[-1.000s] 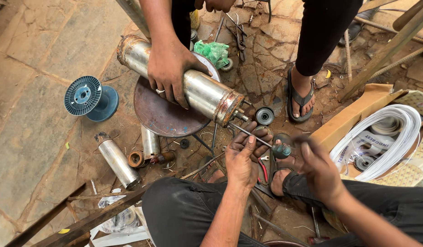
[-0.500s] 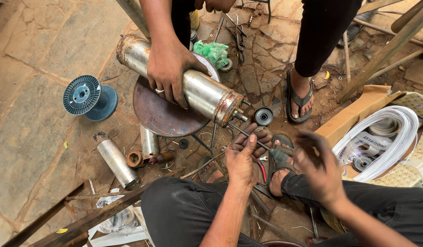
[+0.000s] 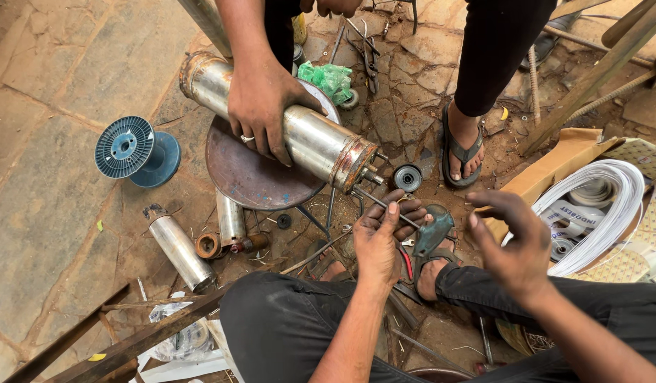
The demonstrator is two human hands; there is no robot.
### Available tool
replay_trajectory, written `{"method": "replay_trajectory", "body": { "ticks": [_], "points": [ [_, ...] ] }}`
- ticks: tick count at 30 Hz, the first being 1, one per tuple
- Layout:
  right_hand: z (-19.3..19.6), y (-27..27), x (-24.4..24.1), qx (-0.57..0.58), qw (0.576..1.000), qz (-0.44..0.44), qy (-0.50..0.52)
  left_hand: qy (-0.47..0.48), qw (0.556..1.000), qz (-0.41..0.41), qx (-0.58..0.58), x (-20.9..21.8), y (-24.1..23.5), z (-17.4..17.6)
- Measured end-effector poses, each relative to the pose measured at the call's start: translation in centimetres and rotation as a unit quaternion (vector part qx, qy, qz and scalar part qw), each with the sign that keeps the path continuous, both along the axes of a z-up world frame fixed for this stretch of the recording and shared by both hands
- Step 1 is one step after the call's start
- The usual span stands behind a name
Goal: The person uses a hammer and pliers to work on a metal cylinder held by another person. They repeatedly strike the cylinder and manipulate its end with tools while seated on the ground.
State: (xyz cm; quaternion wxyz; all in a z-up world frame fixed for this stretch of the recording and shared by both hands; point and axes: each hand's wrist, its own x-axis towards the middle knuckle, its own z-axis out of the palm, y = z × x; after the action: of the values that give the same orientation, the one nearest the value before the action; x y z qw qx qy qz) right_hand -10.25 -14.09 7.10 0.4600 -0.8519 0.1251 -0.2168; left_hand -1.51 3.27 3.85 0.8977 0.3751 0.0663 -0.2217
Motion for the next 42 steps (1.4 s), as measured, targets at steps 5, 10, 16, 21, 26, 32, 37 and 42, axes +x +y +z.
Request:
{"method": "replay_trajectory", "body": {
  "ticks": [5, 10, 16, 21, 26, 32, 37, 42],
  "points": [
    [-1.6, -1.3, 1.8, 0.095, 0.963, 0.025, 0.251, 0.009, 0.999, -0.038, 0.032, -0.8, -0.3, -0.5],
    [-2.8, -1.5, 2.4, 0.080, 0.962, 0.031, 0.258, 0.019, 0.993, -0.103, 0.058, -2.4, -1.8, -7.6],
    [-1.8, 0.9, 5.8, 0.029, 0.960, 0.044, 0.276, -0.174, 0.724, -0.184, 0.641, -2.6, -1.6, -21.6],
    [-0.5, 5.0, 9.1, 0.067, 0.968, 0.063, 0.232, -0.250, 0.668, -0.253, 0.653, -3.9, -0.7, -15.9],
    [0.2, 4.8, 11.9, 0.047, 0.962, 0.117, 0.243, -0.254, 0.790, -0.280, 0.482, 3.4, 9.4, 2.1],
    [-1.3, 5.2, 12.3, 0.002, 0.951, 0.089, 0.295, -0.302, 0.635, 0.315, 0.637, 30.8, 19.3, 4.5],
    [-1.9, 6.2, 10.8, -0.077, 0.959, 0.068, 0.262, -0.307, 0.572, 0.177, 0.740, 39.5, 19.1, 1.8],
    [-2.7, 6.4, 10.9, -0.105, 0.978, 0.078, 0.165, -0.284, 0.587, 0.173, 0.738, 40.0, 19.2, 1.6]
  ]
}}
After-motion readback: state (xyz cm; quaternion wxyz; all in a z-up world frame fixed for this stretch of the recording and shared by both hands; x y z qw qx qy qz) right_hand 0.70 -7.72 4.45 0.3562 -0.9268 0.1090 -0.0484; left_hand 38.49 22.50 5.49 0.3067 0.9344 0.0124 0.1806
